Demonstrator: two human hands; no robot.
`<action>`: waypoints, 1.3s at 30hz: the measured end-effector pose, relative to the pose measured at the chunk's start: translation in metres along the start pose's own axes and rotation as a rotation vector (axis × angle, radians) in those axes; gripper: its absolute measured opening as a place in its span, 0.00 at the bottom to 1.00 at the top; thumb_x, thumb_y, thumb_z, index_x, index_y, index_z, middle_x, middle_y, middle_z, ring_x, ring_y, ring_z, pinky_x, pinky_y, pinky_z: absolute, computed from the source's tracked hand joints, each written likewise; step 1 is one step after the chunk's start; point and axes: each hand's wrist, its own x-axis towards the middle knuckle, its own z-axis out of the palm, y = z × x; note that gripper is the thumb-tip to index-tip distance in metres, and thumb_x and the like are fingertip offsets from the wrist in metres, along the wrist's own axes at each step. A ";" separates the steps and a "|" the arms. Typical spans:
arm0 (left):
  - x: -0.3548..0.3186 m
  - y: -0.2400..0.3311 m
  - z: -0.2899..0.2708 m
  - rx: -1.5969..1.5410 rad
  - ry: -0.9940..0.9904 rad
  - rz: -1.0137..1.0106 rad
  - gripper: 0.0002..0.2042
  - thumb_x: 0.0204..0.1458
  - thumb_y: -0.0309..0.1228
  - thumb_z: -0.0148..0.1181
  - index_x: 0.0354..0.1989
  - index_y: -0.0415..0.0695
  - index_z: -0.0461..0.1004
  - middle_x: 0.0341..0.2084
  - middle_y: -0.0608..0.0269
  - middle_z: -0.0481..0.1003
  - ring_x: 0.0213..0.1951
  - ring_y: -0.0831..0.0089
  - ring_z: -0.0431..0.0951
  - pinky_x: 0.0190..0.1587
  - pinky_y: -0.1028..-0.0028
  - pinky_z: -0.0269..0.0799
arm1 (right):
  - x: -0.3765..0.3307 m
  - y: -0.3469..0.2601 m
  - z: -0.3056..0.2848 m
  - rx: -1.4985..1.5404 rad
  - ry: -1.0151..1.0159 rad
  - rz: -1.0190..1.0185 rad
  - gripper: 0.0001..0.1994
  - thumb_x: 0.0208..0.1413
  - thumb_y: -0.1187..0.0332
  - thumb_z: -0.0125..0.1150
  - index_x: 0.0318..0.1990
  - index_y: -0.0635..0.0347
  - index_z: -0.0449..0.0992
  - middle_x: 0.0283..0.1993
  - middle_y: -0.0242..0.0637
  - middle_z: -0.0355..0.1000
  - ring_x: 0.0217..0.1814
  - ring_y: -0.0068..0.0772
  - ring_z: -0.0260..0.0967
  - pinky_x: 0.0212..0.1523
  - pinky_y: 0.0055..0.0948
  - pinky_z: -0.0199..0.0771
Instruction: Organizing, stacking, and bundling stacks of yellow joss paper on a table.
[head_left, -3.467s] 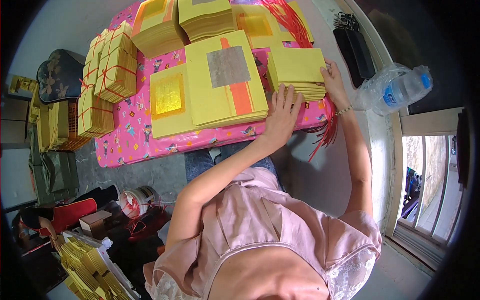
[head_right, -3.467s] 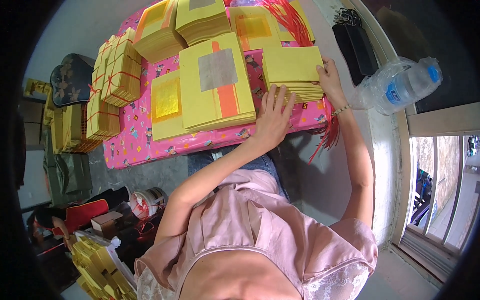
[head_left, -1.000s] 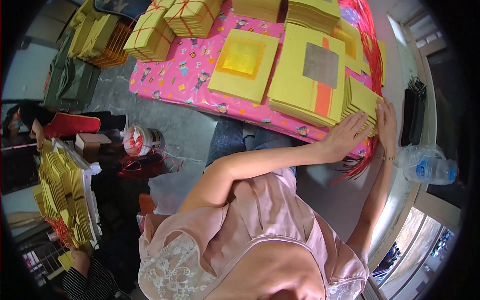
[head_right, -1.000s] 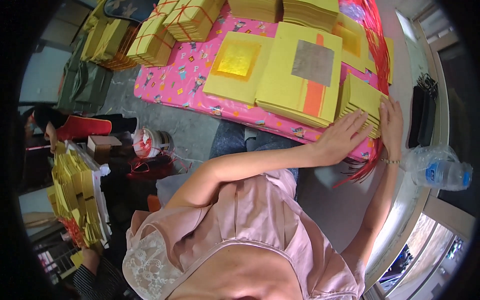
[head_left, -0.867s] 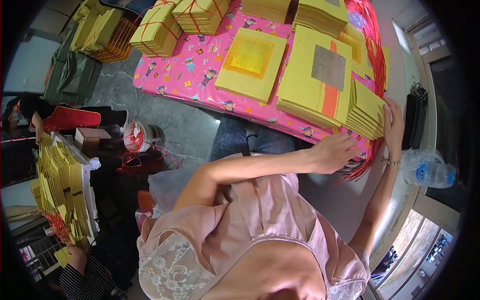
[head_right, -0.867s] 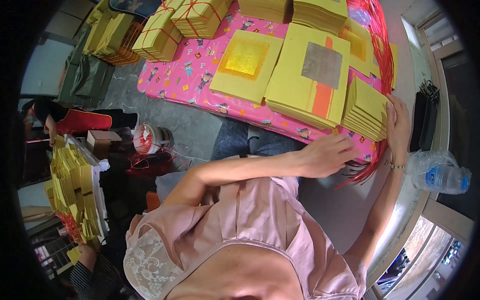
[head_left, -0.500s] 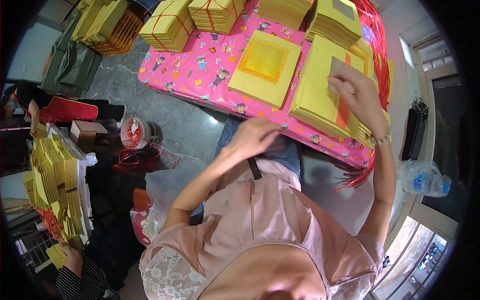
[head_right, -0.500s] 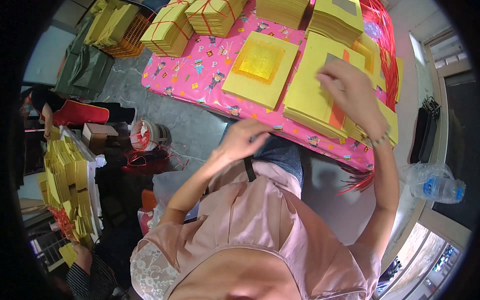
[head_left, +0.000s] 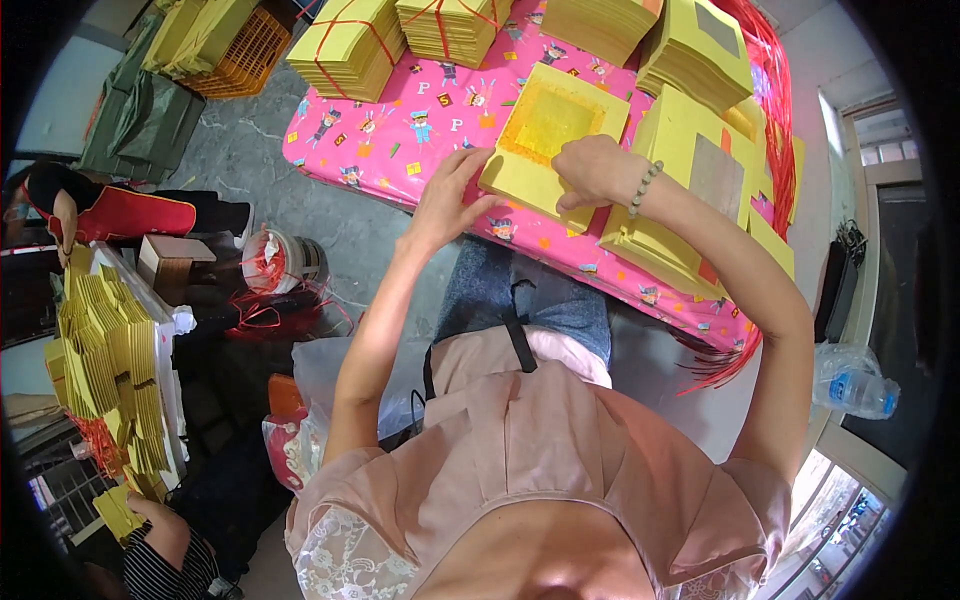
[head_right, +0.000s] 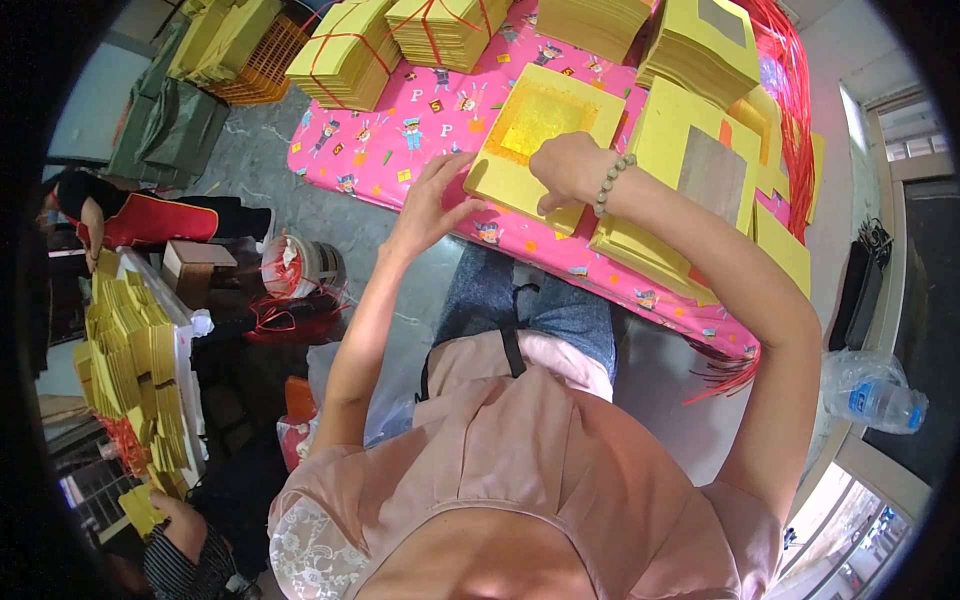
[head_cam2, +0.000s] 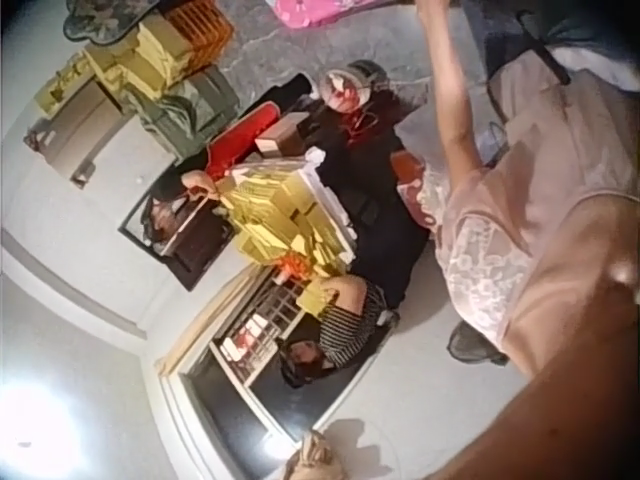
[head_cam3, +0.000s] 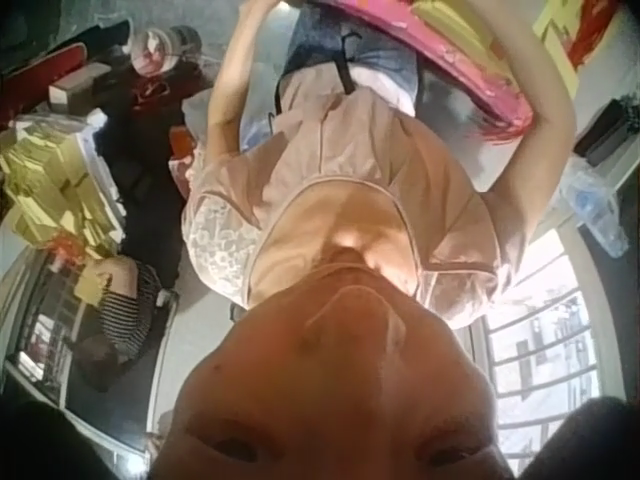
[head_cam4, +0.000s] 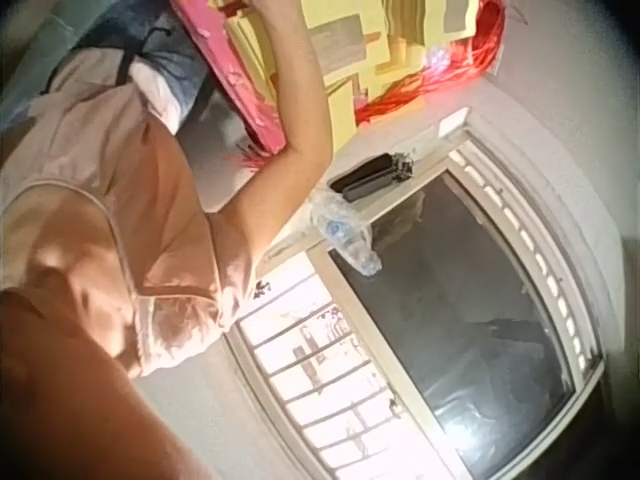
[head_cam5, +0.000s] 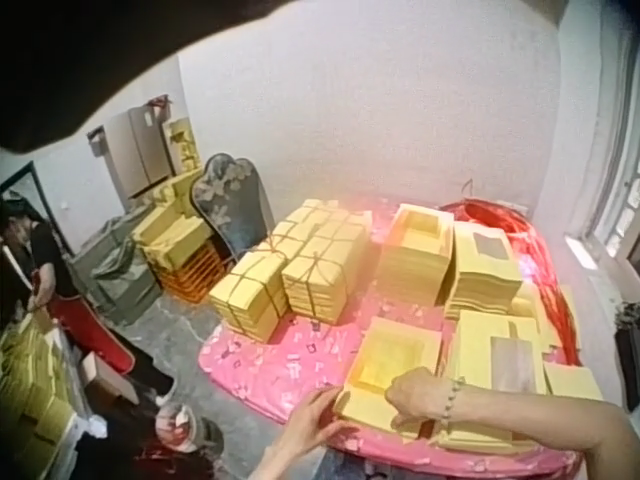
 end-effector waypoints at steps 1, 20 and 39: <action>0.002 0.000 0.001 -0.057 -0.034 -0.031 0.34 0.48 0.36 0.71 0.63 0.39 0.66 0.56 0.45 0.69 0.59 0.47 0.70 0.60 0.58 0.68 | 0.004 0.001 0.007 0.000 0.031 -0.007 0.25 0.46 0.51 0.73 0.40 0.65 0.76 0.40 0.48 0.74 0.45 0.52 0.76 0.43 0.46 0.78; -0.010 -0.004 0.045 0.059 0.102 -0.200 0.42 0.44 0.46 0.73 0.66 0.39 0.64 0.61 0.46 0.64 0.61 0.49 0.63 0.62 0.54 0.59 | 0.073 0.128 0.009 0.124 0.054 0.332 0.36 0.42 0.47 0.75 0.50 0.66 0.71 0.49 0.50 0.76 0.55 0.53 0.73 0.52 0.45 0.75; -0.010 -0.003 0.048 0.037 0.174 -0.169 0.44 0.38 0.49 0.77 0.65 0.43 0.67 0.60 0.50 0.66 0.60 0.52 0.64 0.62 0.55 0.59 | 0.061 0.111 0.007 0.043 0.320 0.431 0.32 0.41 0.53 0.79 0.50 0.63 0.75 0.47 0.45 0.79 0.50 0.47 0.78 0.45 0.44 0.80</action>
